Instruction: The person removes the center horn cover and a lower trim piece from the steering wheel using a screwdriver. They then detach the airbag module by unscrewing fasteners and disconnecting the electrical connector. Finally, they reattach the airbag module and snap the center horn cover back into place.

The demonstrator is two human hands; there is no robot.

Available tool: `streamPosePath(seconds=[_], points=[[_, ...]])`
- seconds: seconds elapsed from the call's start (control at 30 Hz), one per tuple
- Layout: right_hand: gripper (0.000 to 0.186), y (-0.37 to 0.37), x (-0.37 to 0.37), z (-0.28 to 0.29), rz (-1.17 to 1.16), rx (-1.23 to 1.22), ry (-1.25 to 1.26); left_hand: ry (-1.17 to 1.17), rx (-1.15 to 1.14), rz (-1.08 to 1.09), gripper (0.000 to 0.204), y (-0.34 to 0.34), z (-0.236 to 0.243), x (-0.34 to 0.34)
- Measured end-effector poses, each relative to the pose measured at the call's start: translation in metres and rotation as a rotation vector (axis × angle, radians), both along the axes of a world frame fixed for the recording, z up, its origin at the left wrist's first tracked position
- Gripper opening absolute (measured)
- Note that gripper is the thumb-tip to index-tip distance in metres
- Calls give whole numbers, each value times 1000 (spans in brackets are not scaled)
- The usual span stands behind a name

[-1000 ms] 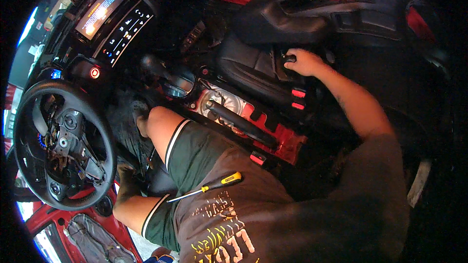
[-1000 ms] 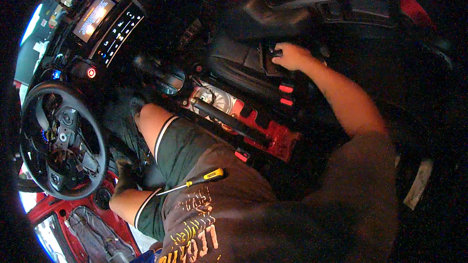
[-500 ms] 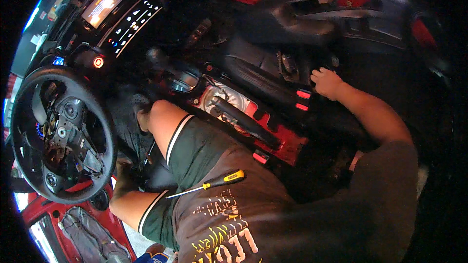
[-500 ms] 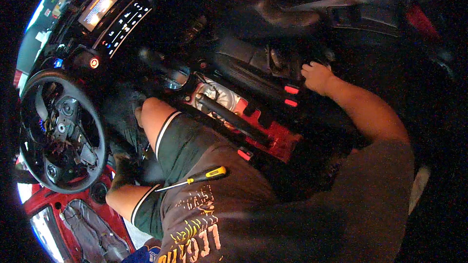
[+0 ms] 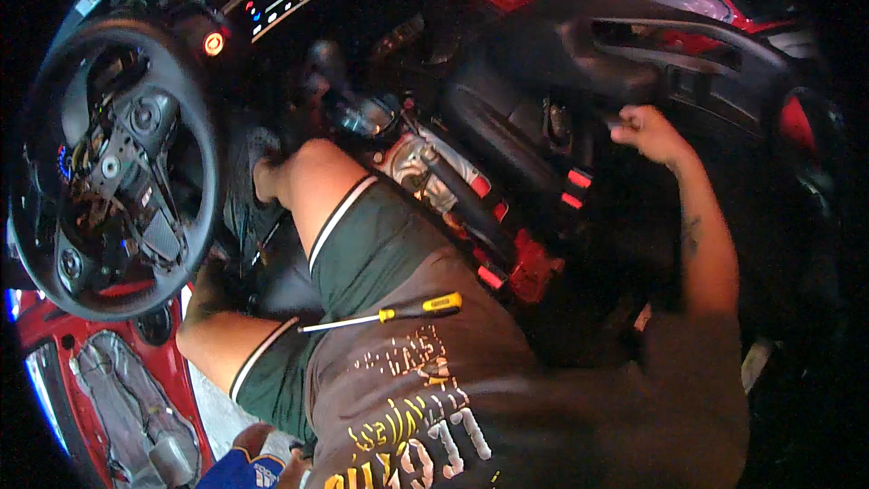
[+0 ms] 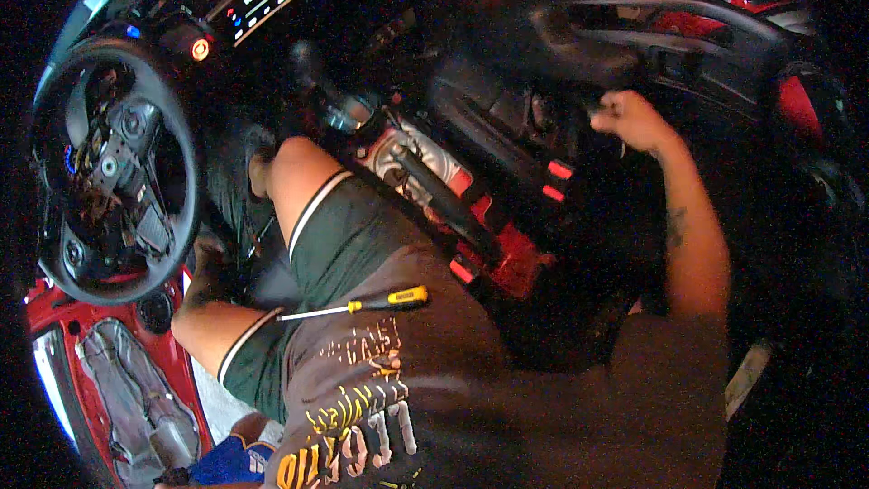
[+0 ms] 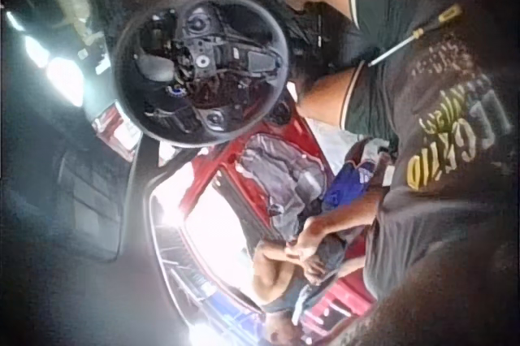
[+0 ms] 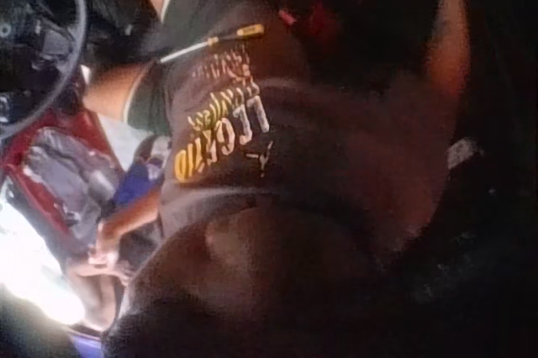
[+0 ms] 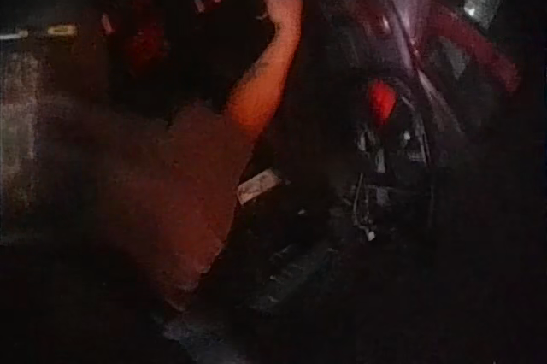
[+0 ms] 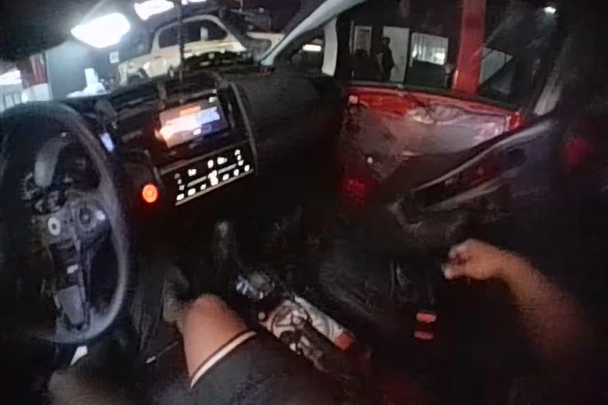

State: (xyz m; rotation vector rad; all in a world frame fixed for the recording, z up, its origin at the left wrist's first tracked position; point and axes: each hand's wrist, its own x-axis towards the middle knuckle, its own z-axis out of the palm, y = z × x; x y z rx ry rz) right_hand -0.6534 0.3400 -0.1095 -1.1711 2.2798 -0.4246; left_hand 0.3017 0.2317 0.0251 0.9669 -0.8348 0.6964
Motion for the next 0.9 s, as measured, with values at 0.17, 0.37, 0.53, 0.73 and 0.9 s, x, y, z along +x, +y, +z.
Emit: streamPosePath(seconds=[0.17,0.37,0.53,0.73,0.9], points=[[62,-28,-8,-58,-420,-268,19,23,22,-22,27,12,-7,13],[74,-35,-49,-105,-325,-273,49,145,12,-157,24,55,7,-22],[70,-14,-59,-94,-50,-169,395,88,245,-479,22,33,-21,-64],[63,-51,58,42,115,19,290,120,330,-483,34,24,-37,-99],[58,-106,157,74,300,-373,135,236,355,-723,40,-15,-44,-117]])
